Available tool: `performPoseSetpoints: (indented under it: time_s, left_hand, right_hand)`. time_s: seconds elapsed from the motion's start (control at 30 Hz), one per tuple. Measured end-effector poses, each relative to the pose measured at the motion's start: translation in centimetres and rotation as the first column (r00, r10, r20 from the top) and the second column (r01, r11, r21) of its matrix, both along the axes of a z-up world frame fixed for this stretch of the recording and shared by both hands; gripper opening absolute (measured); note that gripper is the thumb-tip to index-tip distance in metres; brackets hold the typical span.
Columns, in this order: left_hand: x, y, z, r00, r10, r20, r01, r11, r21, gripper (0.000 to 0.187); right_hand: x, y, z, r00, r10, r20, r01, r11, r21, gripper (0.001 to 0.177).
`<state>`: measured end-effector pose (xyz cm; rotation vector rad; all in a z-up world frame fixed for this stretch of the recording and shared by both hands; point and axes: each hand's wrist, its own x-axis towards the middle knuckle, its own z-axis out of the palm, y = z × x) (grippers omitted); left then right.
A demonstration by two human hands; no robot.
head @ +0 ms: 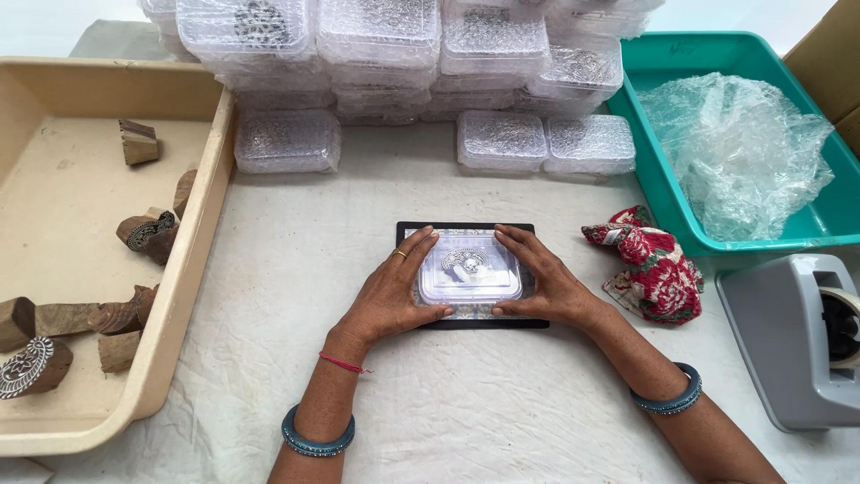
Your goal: The person cleans a small plastic container with a cloth, then places a decorative metal object inside. They close the container and wrap it in bubble wrap, securing the package with tape.
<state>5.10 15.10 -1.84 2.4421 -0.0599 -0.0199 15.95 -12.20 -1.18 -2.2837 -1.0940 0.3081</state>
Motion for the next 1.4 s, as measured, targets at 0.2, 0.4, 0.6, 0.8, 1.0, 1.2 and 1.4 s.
performPoseSetpoints:
  time_s: [0.2, 0.4, 0.6, 0.8, 1.0, 1.2, 1.4]
  left_hand:
    - [0.3, -0.2, -0.2, 0.998, 0.016, -0.059, -0.016, 1.0, -0.007, 0.131]
    - [0.3, -0.3, -0.1, 0.999, 0.017, -0.048, -0.018, 1.0, -0.01, 0.128]
    - [0.3, -0.3, -0.4, 0.999, -0.002, 0.05, 0.003, 1.0, -0.022, 0.121]
    - [0.2, -0.3, -0.4, 0.996, -0.006, 0.085, 0.008, 1.0, -0.018, 0.119]
    - [0.3, -0.4, -0.5, 0.995, -0.005, 0.105, 0.006, 1.0, -0.014, 0.117]
    - [0.4, -0.2, -1.8, 0.984, -0.011, 0.18, 0.007, 1.0, 0.025, 0.117]
    - [0.0, -0.7, 1.0, 0.992, -0.001, 0.129, 0.003, 1.0, -0.015, 0.134]
  right_hand:
    - [0.1, -0.1, -0.3, 1.0, -0.008, 0.009, 0.009, 0.998, -0.059, 0.122]
    - [0.1, -0.4, -1.1, 0.994, 0.03, 0.109, -0.023, 0.998, -0.066, 0.117]
    - [-0.1, -0.2, -1.1, 0.99, 0.034, 0.134, -0.023, 0.996, -0.081, 0.115]
    - [-0.2, 0.1, -0.7, 0.985, 0.045, 0.166, -0.032, 0.996, -0.079, 0.112]
    - [-0.2, 0.1, -0.7, 0.981, 0.046, 0.19, -0.032, 0.997, -0.077, 0.109]
    - [-0.3, 0.2, -0.6, 0.983, 0.035, 0.179, -0.013, 0.993, -0.119, 0.11]
    - [-0.2, 0.0, 0.3, 0.989, 0.041, 0.142, -0.044, 0.999, 0.014, 0.109]
